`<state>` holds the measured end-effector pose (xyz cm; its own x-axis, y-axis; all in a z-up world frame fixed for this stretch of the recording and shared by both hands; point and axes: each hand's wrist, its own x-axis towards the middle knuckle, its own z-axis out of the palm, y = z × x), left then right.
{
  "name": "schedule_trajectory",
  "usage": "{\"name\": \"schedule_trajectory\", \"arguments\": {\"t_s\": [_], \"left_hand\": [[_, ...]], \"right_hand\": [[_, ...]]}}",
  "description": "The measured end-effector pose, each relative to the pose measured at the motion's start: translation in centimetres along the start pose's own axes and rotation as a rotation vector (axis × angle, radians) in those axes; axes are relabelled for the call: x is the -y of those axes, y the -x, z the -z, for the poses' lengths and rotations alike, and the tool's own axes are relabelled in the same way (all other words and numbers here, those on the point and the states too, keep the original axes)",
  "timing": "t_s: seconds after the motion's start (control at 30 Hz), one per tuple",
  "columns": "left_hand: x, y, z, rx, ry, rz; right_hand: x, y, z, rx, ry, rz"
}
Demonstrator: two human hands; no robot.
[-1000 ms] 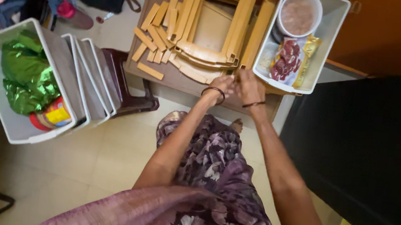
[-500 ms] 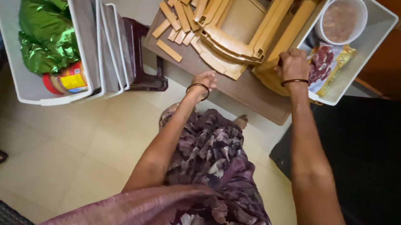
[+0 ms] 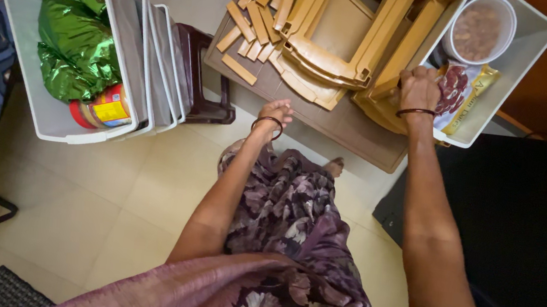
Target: The person assembles a small wooden frame by picking up individual pieces from a table and fitting them together. They repeatedly handle the frame and place it over a white bin containing small appliances, then move a bin with food items and continue assembling the frame.
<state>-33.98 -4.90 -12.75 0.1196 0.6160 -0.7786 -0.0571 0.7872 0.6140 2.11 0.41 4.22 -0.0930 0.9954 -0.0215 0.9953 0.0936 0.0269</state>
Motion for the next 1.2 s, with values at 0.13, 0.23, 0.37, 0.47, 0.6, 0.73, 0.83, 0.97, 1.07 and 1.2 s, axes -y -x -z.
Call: {"name": "schedule_trajectory", "arguments": {"t_s": [0.13,0.23,0.37,0.47,0.6,0.73,0.83,0.97,1.07,1.2], "left_hand": [[0.0,-0.1,-0.1,0.017,0.002,-0.005],[0.2,-0.1,-0.4,0.028,-0.015,-0.001],[0.5,-0.1,-0.6,0.023,-0.033,0.013],[0.6,-0.3,-0.7,0.029,-0.025,0.016],[0.9,-0.4,-0.1,0.041,-0.032,0.008],[1.3,-0.7,0.2,0.020,-0.034,0.006],[1.6,-0.8,0.3,0.013,-0.044,0.002],[2.3,-1.2,-0.2,0.002,-0.067,0.014],[2.8,-1.6,-0.6,0.018,-0.072,0.021],[2.6,-2.6,-2.5,0.048,-0.085,-0.005]], "right_hand": [[-0.5,0.3,-0.5,0.002,0.015,-0.014],[-0.5,0.6,-0.9,-0.019,0.062,0.012],[0.1,1.2,-1.4,-0.052,0.047,-0.033],[0.9,1.6,-1.5,-0.085,0.048,-0.060],[1.8,2.4,-0.9,-0.112,-0.016,-0.051],[1.9,2.5,-0.3,-0.064,-0.007,-0.019],[1.9,2.5,-0.3,-0.044,-0.039,-0.030],[1.8,2.8,-1.0,-0.085,-0.075,-0.044],[0.9,3.1,-1.2,-0.058,-0.221,-0.075],[-2.5,5.0,-0.4,-0.113,-0.580,-0.263]]}}
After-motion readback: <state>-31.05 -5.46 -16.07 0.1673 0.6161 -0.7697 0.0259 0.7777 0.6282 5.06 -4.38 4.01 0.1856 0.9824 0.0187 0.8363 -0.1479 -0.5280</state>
